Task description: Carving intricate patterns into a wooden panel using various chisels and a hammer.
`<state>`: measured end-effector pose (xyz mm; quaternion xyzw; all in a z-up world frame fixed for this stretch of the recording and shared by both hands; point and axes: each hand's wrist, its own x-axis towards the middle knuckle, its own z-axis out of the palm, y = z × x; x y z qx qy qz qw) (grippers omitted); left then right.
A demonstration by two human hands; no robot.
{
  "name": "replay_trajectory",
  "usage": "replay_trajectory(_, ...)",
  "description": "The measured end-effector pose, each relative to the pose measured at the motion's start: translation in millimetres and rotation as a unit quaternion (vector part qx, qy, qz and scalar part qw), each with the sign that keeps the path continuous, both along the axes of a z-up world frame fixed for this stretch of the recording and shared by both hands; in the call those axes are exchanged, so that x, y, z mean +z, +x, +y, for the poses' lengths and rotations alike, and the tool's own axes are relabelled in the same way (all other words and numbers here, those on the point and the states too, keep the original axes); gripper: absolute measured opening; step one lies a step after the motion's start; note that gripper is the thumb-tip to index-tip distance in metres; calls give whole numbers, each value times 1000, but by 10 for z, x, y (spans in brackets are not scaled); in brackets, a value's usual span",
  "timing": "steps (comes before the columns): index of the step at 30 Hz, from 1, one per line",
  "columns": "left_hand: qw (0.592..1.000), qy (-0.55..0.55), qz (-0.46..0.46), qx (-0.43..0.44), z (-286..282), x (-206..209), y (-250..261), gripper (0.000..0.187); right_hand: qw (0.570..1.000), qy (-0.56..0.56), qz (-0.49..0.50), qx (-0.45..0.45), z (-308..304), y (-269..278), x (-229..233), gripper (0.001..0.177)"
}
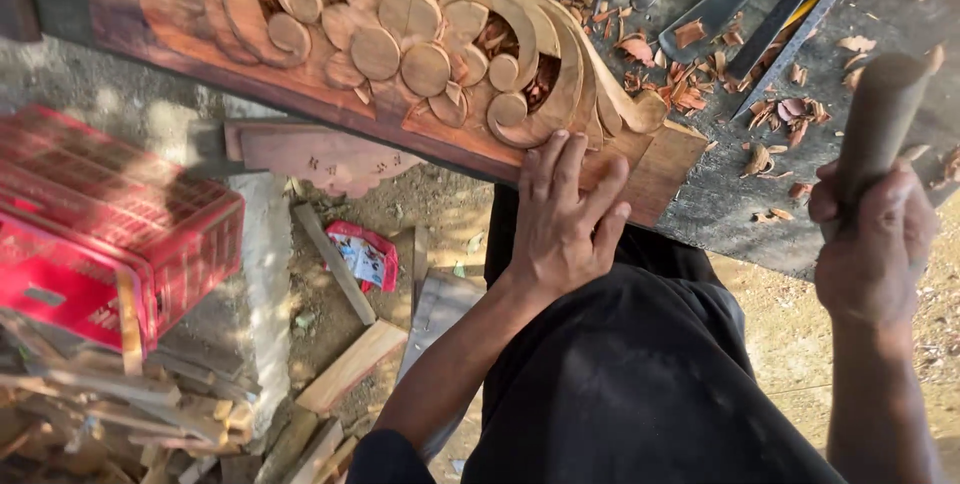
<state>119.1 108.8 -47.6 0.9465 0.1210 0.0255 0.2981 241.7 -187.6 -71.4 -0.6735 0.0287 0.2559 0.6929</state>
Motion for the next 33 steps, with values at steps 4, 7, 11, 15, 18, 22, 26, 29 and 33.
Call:
replay_trajectory(4, 996, -54, 3, -66, 194, -51, -112, 47, 1000, -12, 0, -17, 296, -142, 164, 46)
replay_trajectory(7, 991, -26, -8, -128, 289, -78, -169, 48, 998, -52, 3, -21, 505, -259, 342, 47)
replay_trajectory(11, 987, -150, 2, -65, 466, -304, -263, 19, 998, -42, -2, -50, 722, -364, 428, 49)
replay_trajectory(15, 990, -42, -48, -124, 462, 32, -100, 34, 996, -8, 18, -86, 811, -534, 382, 52)
replay_trajectory(18, 985, -121, -31, -123, 507, 36, -217, 22, 995, -9, 22, -101, 803, -615, 310, 53)
replay_trajectory(22, 994, 20, -16, -106, 465, -102, -80, 54, 994, -26, 32, -102, 792, -641, 274, 56)
replay_trajectory(26, 991, 43, 0, -127, 397, -154, -117, 52, 996, -35, 23, -84, 795, -556, 335, 55)
replay_trajectory(29, 974, 109, -6, -196, 398, -195, -36, 53, 997, -37, -1, -70, 825, -388, 371, 52)
replay_trajectory(33, 986, -83, 6, -143, 469, 44, -24, 38, 996, -51, -11, -67, 874, -332, 489, 46)
